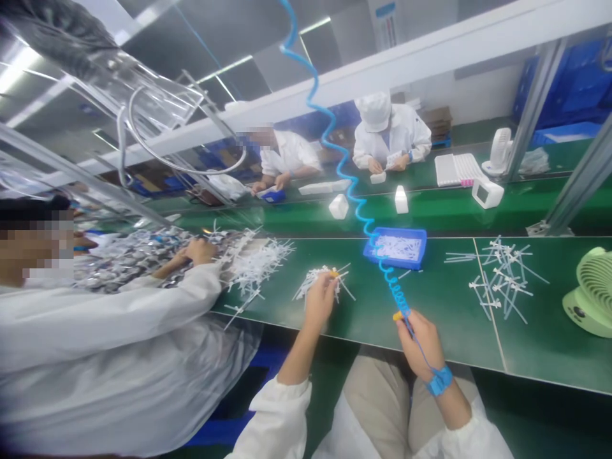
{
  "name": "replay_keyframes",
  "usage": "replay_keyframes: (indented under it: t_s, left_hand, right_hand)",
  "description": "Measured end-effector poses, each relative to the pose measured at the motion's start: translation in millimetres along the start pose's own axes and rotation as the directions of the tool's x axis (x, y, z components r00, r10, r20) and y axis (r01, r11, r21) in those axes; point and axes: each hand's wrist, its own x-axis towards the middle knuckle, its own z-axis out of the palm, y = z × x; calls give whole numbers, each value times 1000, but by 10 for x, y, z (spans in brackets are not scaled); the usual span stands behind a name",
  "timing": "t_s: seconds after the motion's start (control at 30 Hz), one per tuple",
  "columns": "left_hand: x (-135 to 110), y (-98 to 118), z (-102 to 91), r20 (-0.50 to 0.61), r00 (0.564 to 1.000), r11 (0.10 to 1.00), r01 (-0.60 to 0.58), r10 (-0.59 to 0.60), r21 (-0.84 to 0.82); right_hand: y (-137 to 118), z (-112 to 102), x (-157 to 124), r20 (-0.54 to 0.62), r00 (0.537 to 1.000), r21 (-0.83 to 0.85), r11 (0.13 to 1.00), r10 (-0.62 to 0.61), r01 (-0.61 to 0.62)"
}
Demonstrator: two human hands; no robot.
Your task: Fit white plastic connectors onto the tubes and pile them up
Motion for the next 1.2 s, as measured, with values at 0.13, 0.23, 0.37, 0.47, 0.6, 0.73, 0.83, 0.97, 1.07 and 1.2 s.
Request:
replay_keyframes:
  t_s: [0.13, 0.23, 0.37, 0.47, 0.6, 0.73, 0.83, 0.97, 1.07, 1.2]
  left_hand:
    - [-238, 194, 72, 41, 998, 978, 50, -42, -201]
    - [-519, 468, 233, 149, 989, 940, 55, -5, -338]
    - [-783, 765, 473, 236, 959, 966, -103, 160, -237]
    - [-807, 837, 545, 222, 948, 970, -203, 228, -130]
    - [-757, 835, 530, 230, 950, 976, -193, 212, -101]
    - [-758, 836, 525, 227, 948, 973, -204, 225, -111]
    - [-769, 843, 529, 217, 949, 970, -205, 229, -129]
    - [-764, 849, 529, 212, 946, 965, -219, 246, -143]
    - [-762, 849, 539, 200, 947, 964, -226, 252, -143]
    - [-761, 842, 545, 209, 944, 964, -233, 256, -126]
  right_hand:
    - [5, -31, 119, 21, 994, 157, 981, 108, -110]
    - [-88, -183, 424, 12, 996, 128, 988, 83, -84]
    - [-254, -428, 1159, 11, 991, -316, 940, -135, 131]
    - [-310, -452, 1755, 129, 987, -634, 757, -97, 158]
    - [-275, -259, 2282, 193, 981, -711, 687, -19, 153]
    - [-217, -102, 2498, 219, 974, -746, 652, 49, 135]
    - [-192, -116, 2558, 216, 975, -744, 655, 52, 131]
    - [-179, -233, 2545, 173, 985, -710, 694, 8, 119]
    - [-181, -323, 2472, 121, 992, -661, 742, -36, 108]
    - [-200, -401, 2356, 46, 995, -574, 814, -84, 95]
